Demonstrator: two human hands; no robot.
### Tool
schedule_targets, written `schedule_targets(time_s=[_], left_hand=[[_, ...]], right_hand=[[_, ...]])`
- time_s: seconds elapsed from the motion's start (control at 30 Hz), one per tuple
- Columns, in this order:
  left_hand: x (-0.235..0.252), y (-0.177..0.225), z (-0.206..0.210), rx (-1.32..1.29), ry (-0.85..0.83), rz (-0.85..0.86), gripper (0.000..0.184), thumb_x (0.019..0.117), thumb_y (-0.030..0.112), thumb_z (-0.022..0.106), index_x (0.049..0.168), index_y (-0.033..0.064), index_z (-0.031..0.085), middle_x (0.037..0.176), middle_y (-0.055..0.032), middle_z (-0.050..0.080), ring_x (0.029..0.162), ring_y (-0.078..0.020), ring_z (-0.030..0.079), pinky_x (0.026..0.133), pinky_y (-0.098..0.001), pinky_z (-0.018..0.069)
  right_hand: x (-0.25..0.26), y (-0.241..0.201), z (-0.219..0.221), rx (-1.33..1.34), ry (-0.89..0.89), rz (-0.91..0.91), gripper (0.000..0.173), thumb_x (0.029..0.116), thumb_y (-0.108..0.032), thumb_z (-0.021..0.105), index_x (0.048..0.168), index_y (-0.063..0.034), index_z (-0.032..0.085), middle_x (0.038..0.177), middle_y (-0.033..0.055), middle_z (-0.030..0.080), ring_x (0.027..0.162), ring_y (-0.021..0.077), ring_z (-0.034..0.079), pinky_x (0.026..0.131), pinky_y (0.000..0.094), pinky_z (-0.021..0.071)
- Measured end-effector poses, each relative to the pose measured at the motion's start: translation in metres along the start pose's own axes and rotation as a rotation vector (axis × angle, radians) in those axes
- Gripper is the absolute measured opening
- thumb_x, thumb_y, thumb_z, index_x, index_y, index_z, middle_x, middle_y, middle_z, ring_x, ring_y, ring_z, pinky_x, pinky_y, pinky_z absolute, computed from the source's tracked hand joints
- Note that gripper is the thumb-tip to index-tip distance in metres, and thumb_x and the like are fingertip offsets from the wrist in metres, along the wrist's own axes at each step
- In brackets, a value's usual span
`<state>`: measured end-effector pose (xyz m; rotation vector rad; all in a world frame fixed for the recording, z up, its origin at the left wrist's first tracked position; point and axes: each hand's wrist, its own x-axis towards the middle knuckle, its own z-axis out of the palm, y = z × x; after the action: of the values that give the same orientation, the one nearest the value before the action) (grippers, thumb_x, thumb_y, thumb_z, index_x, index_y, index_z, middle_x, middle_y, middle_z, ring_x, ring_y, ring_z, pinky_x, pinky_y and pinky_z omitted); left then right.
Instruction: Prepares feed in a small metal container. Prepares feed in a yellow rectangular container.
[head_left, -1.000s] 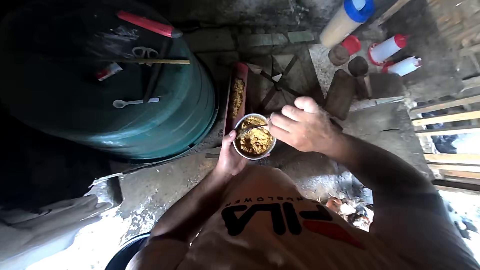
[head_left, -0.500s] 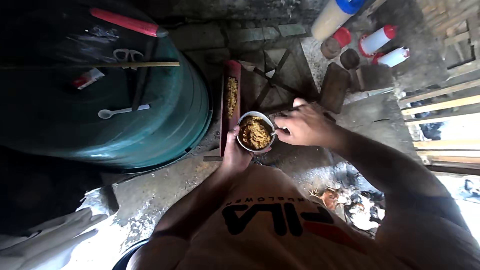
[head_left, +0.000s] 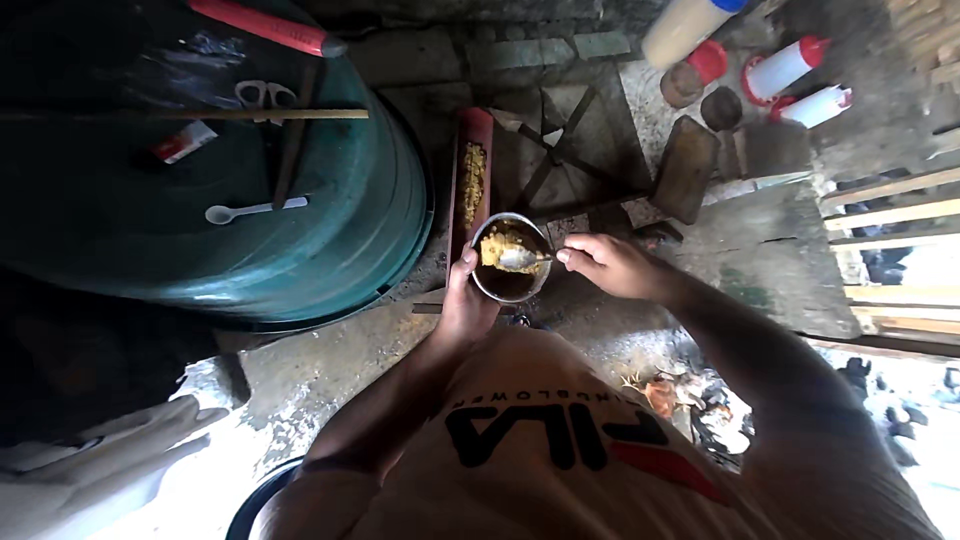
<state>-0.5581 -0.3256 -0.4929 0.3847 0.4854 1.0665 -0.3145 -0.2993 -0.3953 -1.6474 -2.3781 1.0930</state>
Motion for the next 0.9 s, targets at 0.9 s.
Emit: schedule_targets(time_s=[0.9], left_hand=[[0.008, -0.059, 0.038, 0.063, 0.012, 0.159, 0.077, 0.0858, 0.065, 0.066, 0.149, 0.0274, 0.042, 0.139, -0.0044, 0.058, 0.125, -0.0223, 0.059, 0.099, -0.0495, 0.0540]], right_hand=[[-0.078, -0.021, 0.006, -0.726, 0.335, -0.084, 0.037, 0.1052, -0.033, 0.045, 0.087, -0.0125, 0.069, 0.061, 0.0073, 0.060, 0.059, 0.0269, 0.062, 0.083, 0.0518, 0.0506]])
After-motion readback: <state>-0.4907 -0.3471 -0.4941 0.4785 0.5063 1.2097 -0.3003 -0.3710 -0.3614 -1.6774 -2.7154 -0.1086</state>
